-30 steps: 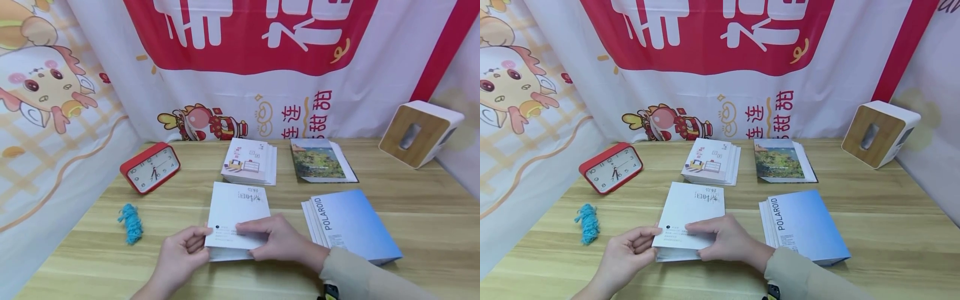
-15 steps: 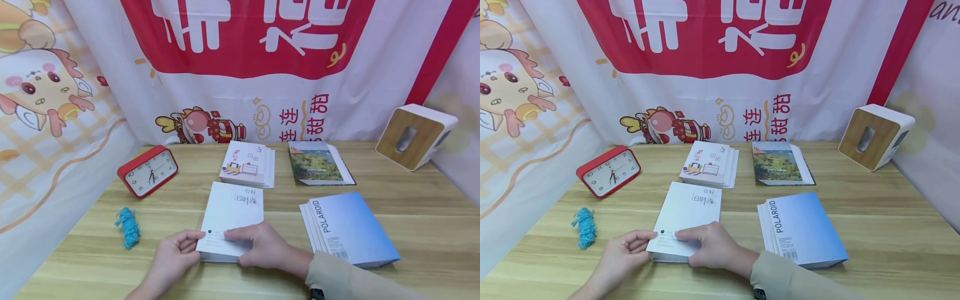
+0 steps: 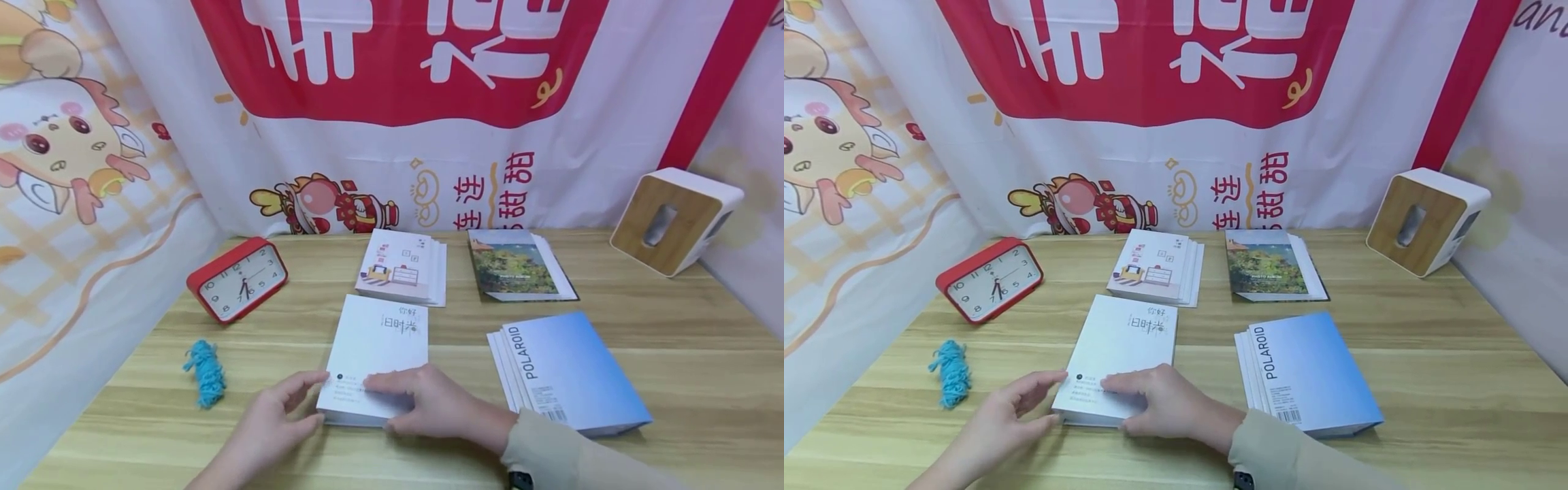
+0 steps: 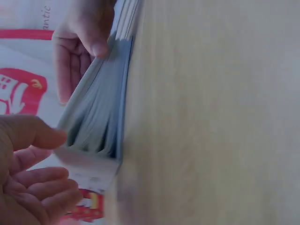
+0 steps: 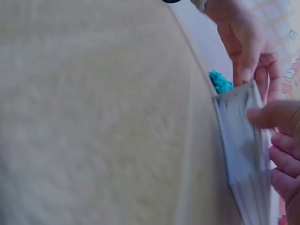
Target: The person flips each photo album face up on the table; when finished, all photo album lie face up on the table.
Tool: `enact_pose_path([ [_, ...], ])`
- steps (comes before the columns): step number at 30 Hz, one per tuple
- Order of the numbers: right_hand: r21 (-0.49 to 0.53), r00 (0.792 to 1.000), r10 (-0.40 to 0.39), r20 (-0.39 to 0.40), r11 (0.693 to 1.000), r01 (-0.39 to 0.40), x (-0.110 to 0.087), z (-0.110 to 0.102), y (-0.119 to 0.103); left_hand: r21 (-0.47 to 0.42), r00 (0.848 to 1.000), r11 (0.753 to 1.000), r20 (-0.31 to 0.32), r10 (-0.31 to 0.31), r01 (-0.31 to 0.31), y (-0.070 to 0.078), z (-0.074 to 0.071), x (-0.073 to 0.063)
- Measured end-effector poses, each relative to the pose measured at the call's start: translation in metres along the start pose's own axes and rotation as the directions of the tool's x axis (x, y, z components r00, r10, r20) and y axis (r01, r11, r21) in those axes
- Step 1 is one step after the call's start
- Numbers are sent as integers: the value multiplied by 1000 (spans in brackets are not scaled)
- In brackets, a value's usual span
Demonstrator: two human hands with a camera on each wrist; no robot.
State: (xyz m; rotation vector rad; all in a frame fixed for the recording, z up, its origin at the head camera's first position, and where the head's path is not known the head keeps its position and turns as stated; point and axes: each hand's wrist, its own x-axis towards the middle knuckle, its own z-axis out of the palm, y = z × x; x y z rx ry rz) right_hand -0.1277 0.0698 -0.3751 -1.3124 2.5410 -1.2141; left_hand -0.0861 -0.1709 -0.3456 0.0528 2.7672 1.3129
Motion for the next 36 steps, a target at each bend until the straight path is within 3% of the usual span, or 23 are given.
enact_pose_path([
  [4, 39, 1000, 12, 1, 999, -12, -2, -13, -2, 105, 992, 989, -50, 113, -107, 16, -8, -3],
  [7, 62, 998, 49, -27, 997, -48, -3, -27, -4, 122, 966, 967, -101, 237, -224, 29, -9, -2],
  [11, 100, 986, 155, -60, 984, -148, -9, -47, -4, 100, 904, 912, -130, 408, -397, 45, -9, 4],
  [14, 92, 977, 192, -95, 979, -184, -16, -62, -1, 66, 857, 866, -120, 501, -496, 55, -7, 12],
  [19, 39, 967, 213, -140, 977, -210, -31, -86, 3, 25, 809, 811, -59, 586, -585, 74, 3, 25],
  [22, 39, 946, 287, -151, 958, -284, -41, -99, 4, 10, 760, 760, -2, 650, -650, 86, 14, 31],
  [25, 45, 925, 341, -166, 940, -339, -53, -110, 5, -6, 694, 696, 63, 717, -718, 97, 28, 37],
  [26, 50, 923, 343, -176, 939, -340, -57, -113, 6, -14, 681, 684, 88, 727, -729, 101, 32, 38],
  [29, 55, 926, 317, -207, 948, -312, -69, -120, 6, -38, 657, 669, 152, 738, -742, 110, 46, 42],
  [33, 74, 922, 308, -233, 951, -299, -86, -129, 8, -67, 668, 697, 231, 707, -714, 123, 62, 45],
  [36, 89, 907, 334, -257, 943, -322, -100, -136, 11, -68, 674, 717, 287, 680, -694, 134, 73, 48],
])
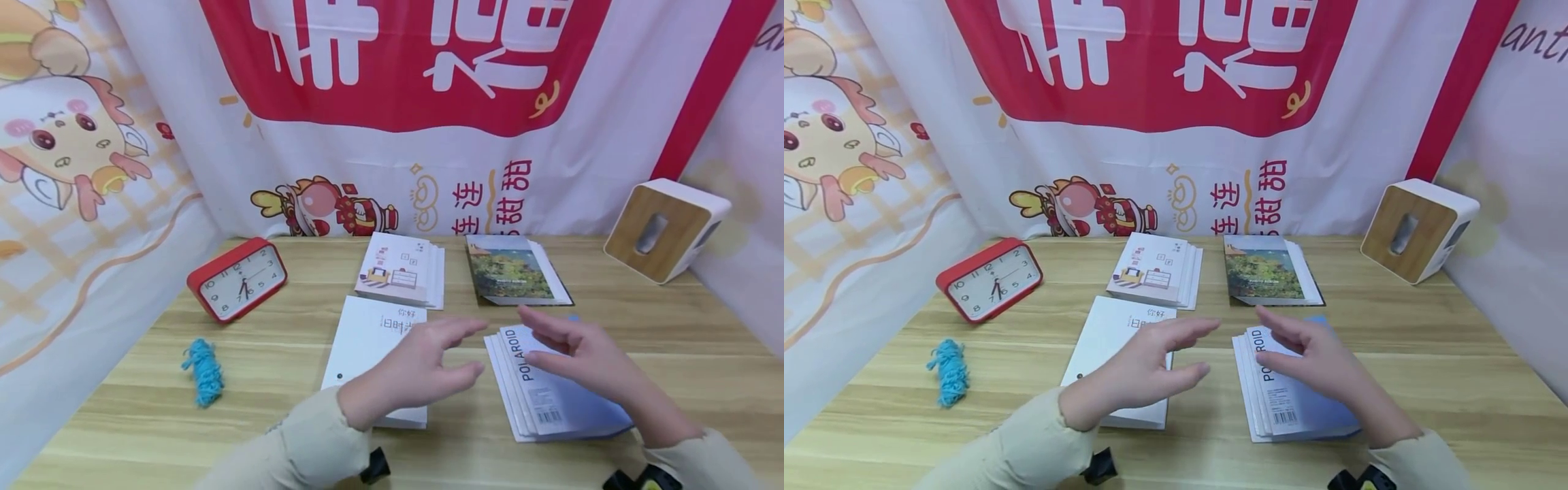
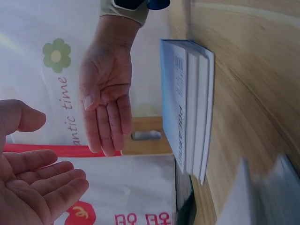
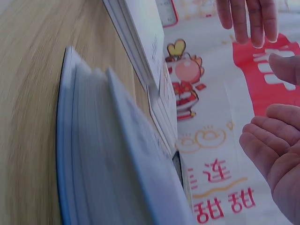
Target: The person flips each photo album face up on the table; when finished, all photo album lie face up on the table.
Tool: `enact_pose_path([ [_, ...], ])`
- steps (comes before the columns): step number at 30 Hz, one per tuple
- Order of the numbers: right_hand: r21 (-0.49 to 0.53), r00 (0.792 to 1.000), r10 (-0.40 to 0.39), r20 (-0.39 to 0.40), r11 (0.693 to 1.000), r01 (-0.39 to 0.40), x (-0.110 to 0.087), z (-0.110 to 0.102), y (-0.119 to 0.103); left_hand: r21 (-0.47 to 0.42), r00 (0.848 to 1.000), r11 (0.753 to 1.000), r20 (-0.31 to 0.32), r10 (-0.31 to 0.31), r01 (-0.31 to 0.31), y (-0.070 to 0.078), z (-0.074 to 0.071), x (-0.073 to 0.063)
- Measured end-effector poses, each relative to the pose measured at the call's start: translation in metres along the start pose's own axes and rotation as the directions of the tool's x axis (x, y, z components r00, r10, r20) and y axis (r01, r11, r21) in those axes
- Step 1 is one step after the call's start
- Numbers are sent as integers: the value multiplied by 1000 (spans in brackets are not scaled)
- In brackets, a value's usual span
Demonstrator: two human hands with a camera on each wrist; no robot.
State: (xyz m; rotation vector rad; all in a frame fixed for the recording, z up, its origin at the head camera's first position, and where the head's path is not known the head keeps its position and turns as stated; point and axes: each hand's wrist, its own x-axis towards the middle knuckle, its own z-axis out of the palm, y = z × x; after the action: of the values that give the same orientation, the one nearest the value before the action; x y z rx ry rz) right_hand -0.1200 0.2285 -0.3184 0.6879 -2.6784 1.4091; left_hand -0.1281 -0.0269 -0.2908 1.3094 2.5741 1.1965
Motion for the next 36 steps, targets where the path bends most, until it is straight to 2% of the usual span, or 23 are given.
enact_pose_path([
  [5, 59, 998, 44, -43, 997, -42, -18, -17, 19, 22, 994, 999, 97, -42, 40, 9, 14, 19],
  [8, 138, 998, 50, -31, 989, -45, -29, -28, 31, 71, 988, 997, 144, -53, 43, 13, 22, 29],
  [10, 214, 999, 31, -6, 976, -29, -37, -35, 40, 87, 989, 996, 142, -44, 32, 14, 29, 35],
  [12, 313, 1000, 6, 28, 950, -15, -45, -43, 50, 72, 991, 996, 125, -53, 44, 15, 35, 42],
  [15, 488, 995, -62, 80, 873, 15, -55, -52, 67, 33, 993, 997, 92, -68, 65, 17, 43, 53],
  [18, 646, 980, -152, 129, 763, 33, -62, -58, 81, 29, 992, 998, 107, -62, 59, 18, 51, 63],
  [20, 740, 966, -205, 156, 672, 23, -67, -61, 89, 22, 992, 999, 117, -41, 39, 18, 57, 68],
  [22, 801, 955, -240, 174, 598, 4, -70, -62, 97, 3, 994, 1000, 108, -20, 20, 17, 64, 72],
  [26, 901, 931, -302, 207, 430, -61, -77, -62, 109, -37, 996, 999, 92, -1, 4, 17, 80, 80],
  [28, 930, 917, -320, 240, 347, -122, -81, -60, 114, -15, 992, 1000, 129, -10, 12, 18, 87, 85],
  [30, 942, 903, -335, 268, 287, -173, -85, -59, 119, 38, 985, 999, 173, -12, 5, 19, 95, 90],
  [32, 940, 905, -297, 304, 248, -234, -90, -57, 122, 84, 975, 996, 220, -16, -3, 22, 102, 95],
  [33, 936, 907, -273, 321, 240, -259, -92, -57, 123, 99, 971, 995, 240, -15, -9, 22, 105, 98],
  [36, 914, 913, -201, 355, 280, -294, -99, -54, 126, 118, 953, 993, 299, -44, 8, 24, 115, 103],
])
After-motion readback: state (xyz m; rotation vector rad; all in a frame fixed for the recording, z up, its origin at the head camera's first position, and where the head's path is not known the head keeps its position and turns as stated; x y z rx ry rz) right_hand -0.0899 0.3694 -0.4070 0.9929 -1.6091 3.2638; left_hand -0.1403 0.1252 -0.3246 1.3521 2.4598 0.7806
